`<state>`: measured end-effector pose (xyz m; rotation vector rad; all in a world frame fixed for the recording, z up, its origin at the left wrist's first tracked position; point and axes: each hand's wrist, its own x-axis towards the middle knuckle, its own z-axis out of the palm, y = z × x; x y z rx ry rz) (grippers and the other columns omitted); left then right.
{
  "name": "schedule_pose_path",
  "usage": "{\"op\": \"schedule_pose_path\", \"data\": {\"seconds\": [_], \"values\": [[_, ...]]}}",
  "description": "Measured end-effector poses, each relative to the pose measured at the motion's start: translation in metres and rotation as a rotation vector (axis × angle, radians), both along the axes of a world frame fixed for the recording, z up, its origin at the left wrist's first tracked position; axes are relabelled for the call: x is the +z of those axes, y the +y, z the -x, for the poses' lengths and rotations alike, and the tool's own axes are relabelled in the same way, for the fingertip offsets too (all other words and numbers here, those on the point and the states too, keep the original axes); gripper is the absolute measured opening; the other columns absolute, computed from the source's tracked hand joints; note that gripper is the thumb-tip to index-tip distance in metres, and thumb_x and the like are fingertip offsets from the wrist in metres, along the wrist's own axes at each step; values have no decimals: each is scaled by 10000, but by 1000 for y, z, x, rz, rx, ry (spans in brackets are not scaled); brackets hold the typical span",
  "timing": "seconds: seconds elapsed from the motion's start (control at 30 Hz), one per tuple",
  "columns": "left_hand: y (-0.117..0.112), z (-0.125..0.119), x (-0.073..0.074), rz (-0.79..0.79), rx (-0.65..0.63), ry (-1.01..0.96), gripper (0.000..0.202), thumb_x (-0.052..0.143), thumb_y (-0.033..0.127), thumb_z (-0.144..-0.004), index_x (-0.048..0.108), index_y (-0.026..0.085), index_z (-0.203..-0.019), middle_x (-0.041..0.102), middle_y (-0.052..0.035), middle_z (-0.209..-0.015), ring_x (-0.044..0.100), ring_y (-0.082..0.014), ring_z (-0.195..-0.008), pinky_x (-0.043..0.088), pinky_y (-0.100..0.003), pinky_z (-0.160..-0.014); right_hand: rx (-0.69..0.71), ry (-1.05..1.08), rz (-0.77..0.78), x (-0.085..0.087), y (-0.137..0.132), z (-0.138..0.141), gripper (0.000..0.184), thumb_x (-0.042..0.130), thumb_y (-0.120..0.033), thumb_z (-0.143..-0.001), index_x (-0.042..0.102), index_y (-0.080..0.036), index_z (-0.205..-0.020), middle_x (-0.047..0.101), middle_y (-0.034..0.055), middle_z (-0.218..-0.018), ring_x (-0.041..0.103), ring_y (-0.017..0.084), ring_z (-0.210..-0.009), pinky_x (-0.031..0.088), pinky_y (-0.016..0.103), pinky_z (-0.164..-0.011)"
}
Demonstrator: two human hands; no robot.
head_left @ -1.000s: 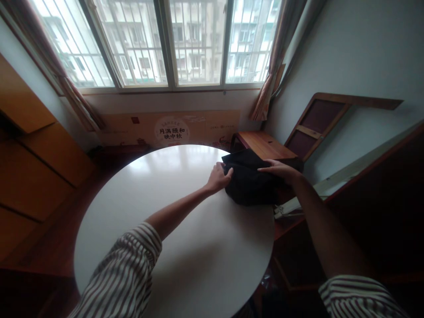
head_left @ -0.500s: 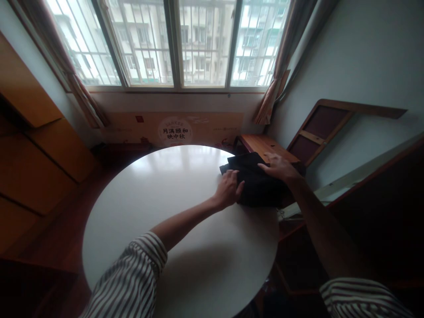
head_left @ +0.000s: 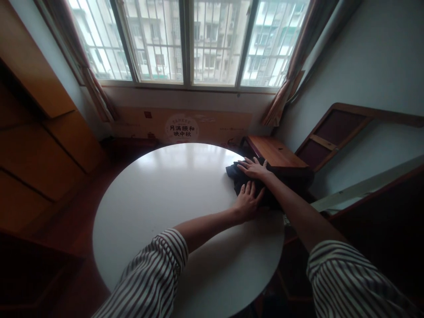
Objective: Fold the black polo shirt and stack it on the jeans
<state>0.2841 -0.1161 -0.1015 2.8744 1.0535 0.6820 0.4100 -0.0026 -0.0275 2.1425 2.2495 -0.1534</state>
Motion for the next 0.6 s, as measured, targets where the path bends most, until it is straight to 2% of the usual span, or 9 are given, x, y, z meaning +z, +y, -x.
{"op": "schedule_pose_path", "data": {"seconds": [0.13,0.2,0.3,0.37,0.43,0.53,0.6], "values": [[-15,18,7,-30,-72,32,654,438,510,-977,342,175,-1531,331,-231,-1556,296,-409,-1441,284,-587,-1122,-22,-25,26,19,3,26,522,361,-569,-958,448,-430,-1454,276,-2,-1618,182,465,-1446,9,795,-1048],[-26,41,14,-37,-149,42,557,429,443,-992,399,210,-1497,374,-187,-1545,338,-377,-1425,289,-596,-1118,17,24,-79,29,-3,46,500,364,-509,-973,484,-370,-1438,341,42,-1587,275,437,-1410,92,754,-1077],[-38,97,26,-58,-248,38,423,399,337,-1005,507,232,-1399,508,-139,-1449,441,-306,-1357,286,-566,-1130,153,148,-348,34,-29,82,443,339,-407,-999,578,-236,-1330,512,146,-1441,460,371,-1271,287,603,-1069],[-37,142,33,-88,-252,40,364,389,282,-1003,589,212,-1299,598,-139,-1329,508,-284,-1280,289,-539,-1131,294,212,-471,28,-55,106,395,323,-334,-1006,652,-167,-1146,644,188,-1206,576,313,-1091,407,451,-957],[-28,187,36,-104,-193,27,318,402,245,-992,647,193,-1189,657,-133,-1200,567,-265,-1174,325,-503,-1107,422,242,-498,13,-80,128,346,346,-282,-999,668,-166,-947,689,153,-954,624,252,-897,434,341,-815],[-7,242,30,-90,-47,-58,271,415,207,-983,677,191,-1052,697,-104,-1035,619,-227,-991,423,-452,-1001,530,259,-492,-18,-102,152,269,448,-231,-949,633,-182,-761,668,85,-749,605,194,-709,403,290,-708],[5,267,21,-92,27,-136,254,423,191,-981,676,184,-989,702,-92,-970,627,-215,-922,463,-428,-930,573,277,-496,-39,-105,162,226,499,-186,-897,610,-180,-699,648,62,-680,575,175,-635,387,286,-673]]}}
